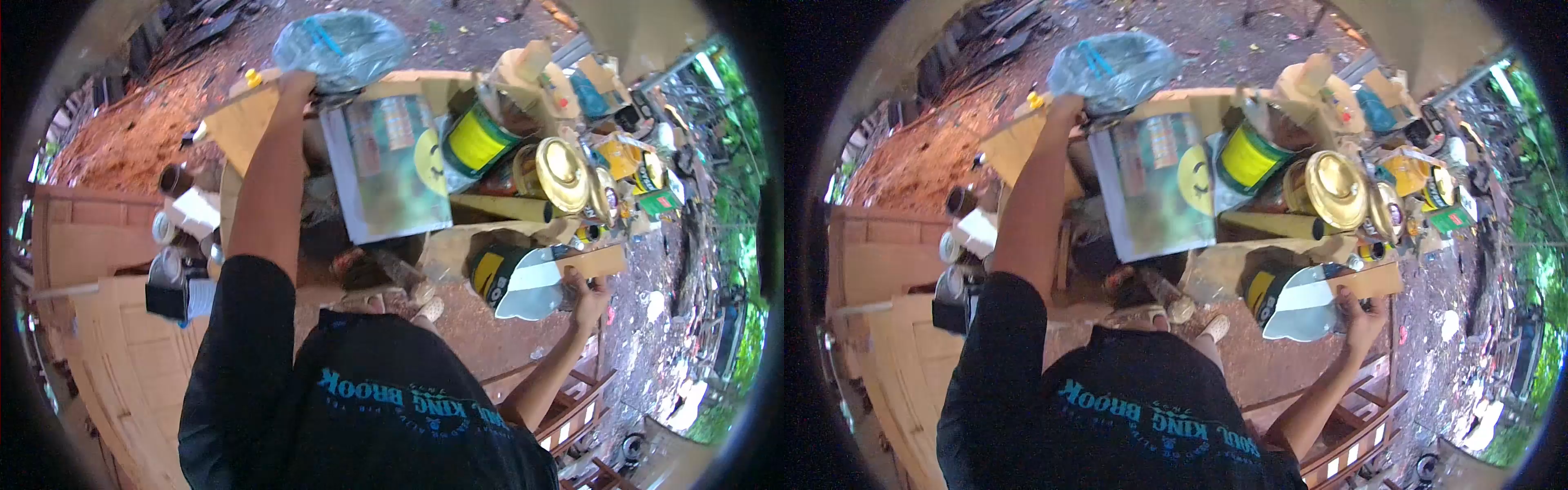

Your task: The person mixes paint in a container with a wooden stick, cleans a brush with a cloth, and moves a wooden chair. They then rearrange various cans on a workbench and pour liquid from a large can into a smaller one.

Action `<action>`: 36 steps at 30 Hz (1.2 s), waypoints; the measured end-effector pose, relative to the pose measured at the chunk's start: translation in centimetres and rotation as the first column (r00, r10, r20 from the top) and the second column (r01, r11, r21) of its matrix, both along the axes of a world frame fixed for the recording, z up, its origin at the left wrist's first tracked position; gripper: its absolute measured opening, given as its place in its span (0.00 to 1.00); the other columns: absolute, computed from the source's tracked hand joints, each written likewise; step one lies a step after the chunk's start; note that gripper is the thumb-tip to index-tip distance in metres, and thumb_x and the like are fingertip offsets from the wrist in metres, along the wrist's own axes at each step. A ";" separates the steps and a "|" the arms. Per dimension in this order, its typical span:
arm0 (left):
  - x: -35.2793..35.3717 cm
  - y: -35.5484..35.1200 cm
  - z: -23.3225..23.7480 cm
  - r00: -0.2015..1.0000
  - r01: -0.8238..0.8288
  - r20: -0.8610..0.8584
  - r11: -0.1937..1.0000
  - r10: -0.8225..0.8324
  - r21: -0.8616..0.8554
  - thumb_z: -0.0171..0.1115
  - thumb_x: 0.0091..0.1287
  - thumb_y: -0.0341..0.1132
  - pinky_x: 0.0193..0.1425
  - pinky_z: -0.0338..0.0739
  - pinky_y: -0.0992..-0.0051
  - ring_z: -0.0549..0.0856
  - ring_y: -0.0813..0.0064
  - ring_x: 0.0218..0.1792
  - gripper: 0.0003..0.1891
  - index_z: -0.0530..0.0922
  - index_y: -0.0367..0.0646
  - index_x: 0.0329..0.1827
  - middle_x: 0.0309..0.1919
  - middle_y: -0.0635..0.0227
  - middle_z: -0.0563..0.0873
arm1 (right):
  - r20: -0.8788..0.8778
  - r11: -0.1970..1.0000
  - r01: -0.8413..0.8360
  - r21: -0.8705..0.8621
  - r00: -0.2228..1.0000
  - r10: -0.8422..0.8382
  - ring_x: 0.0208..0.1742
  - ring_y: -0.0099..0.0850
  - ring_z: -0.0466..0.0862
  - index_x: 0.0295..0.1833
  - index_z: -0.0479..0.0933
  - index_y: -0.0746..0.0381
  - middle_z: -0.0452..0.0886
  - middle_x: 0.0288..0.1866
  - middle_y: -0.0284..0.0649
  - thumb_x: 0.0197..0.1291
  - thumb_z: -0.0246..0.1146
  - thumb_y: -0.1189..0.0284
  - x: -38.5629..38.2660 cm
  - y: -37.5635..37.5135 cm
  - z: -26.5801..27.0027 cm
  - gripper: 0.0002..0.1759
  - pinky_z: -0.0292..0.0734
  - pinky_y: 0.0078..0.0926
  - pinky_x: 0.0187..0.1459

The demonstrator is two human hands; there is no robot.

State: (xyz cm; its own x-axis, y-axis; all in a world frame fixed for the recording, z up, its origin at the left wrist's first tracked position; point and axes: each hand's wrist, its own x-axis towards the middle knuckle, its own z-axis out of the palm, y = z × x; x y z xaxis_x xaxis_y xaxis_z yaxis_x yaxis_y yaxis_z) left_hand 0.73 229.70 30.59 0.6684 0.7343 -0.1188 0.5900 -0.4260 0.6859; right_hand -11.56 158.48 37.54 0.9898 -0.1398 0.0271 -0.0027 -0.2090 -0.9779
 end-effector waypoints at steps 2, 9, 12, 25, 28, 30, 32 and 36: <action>0.3 0.5 -0.7 0.993 -0.112 0.044 0.993 0.111 0.021 0.57 0.60 0.33 0.24 0.79 0.69 0.82 0.70 0.25 0.10 0.81 0.35 0.33 0.26 0.61 0.82 | 0.000 0.999 -0.001 0.045 1.000 0.001 0.38 0.27 0.82 0.51 0.78 0.69 0.83 0.42 0.39 0.52 0.71 0.79 0.7 -1.3 -1.9 0.19 0.78 0.23 0.41; -4.1 -6.5 5.2 0.877 0.480 -0.434 0.350 -0.206 0.804 0.58 0.56 0.40 0.34 0.80 0.59 0.88 0.58 0.34 0.12 0.87 0.45 0.32 0.31 0.58 0.88 | -0.258 0.957 0.096 0.272 0.966 -0.023 0.37 0.30 0.84 0.51 0.77 0.72 0.83 0.42 0.44 0.56 0.67 0.80 2.5 -3.9 -2.7 0.17 0.79 0.25 0.38; -6.2 -12.0 6.6 0.880 0.467 -0.418 0.249 -0.224 0.849 0.60 0.53 0.38 0.30 0.74 0.59 0.83 0.61 0.27 0.08 0.83 0.45 0.22 0.21 0.60 0.84 | -0.318 0.948 0.061 0.314 0.947 0.045 0.38 0.31 0.84 0.51 0.76 0.71 0.84 0.44 0.45 0.58 0.66 0.79 2.9 -4.1 -3.4 0.16 0.80 0.25 0.37; -33.3 -28.7 8.8 0.789 -0.433 0.595 0.827 0.155 0.358 0.61 0.61 0.31 0.52 0.76 0.60 0.81 0.50 0.44 0.11 0.79 0.36 0.44 0.41 0.50 0.82 | -0.319 0.968 0.012 0.250 0.945 0.070 0.51 0.35 0.81 0.57 0.75 0.67 0.82 0.51 0.42 0.60 0.64 0.69 1.8 1.4 -1.8 0.21 0.81 0.31 0.48; -40.1 -25.6 7.0 0.727 -0.649 0.527 0.691 0.440 0.319 0.61 0.61 0.31 0.45 0.77 0.60 0.83 0.51 0.38 0.07 0.81 0.36 0.37 0.34 0.50 0.83 | -0.359 0.975 0.013 0.222 0.931 0.069 0.51 0.33 0.81 0.55 0.76 0.68 0.82 0.51 0.42 0.61 0.64 0.68 2.8 0.1 -2.5 0.20 0.77 0.32 0.54; -44.0 -22.6 4.4 0.714 -0.700 0.395 0.597 0.577 0.393 0.60 0.62 0.33 0.44 0.76 0.58 0.83 0.50 0.38 0.08 0.81 0.36 0.35 0.34 0.49 0.83 | -0.312 0.962 -0.007 0.274 0.945 0.095 0.46 0.33 0.82 0.53 0.77 0.68 0.82 0.50 0.43 0.61 0.65 0.67 2.0 0.6 -1.9 0.19 0.80 0.31 0.48; -46.9 -19.6 0.4 0.715 -0.670 0.174 0.593 0.677 0.447 0.60 0.63 0.38 0.43 0.76 0.57 0.83 0.49 0.38 0.12 0.82 0.36 0.34 0.33 0.48 0.83 | -0.263 0.969 0.002 0.249 0.962 0.065 0.45 0.33 0.82 0.53 0.77 0.67 0.82 0.49 0.43 0.61 0.65 0.67 1.8 0.6 -2.0 0.19 0.80 0.32 0.46; -49.3 -15.2 -4.9 0.719 -0.637 -0.189 0.743 0.669 0.205 0.60 0.62 0.45 0.42 0.77 0.57 0.85 0.48 0.37 0.17 0.84 0.36 0.33 0.31 0.47 0.85 | -0.303 0.976 0.066 0.206 0.953 -0.001 0.47 0.38 0.82 0.56 0.75 0.63 0.80 0.51 0.44 0.57 0.68 0.66 2.4 -0.2 -2.9 0.23 0.79 0.38 0.48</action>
State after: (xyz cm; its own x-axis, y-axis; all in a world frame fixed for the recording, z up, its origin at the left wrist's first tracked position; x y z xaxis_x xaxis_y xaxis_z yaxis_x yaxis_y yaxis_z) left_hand -48.60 214.48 25.66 -0.0201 0.9958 -0.0897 0.8860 0.0593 0.4598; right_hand -9.12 158.32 34.60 0.9420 -0.1430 -0.3036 -0.3057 0.0080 -0.9521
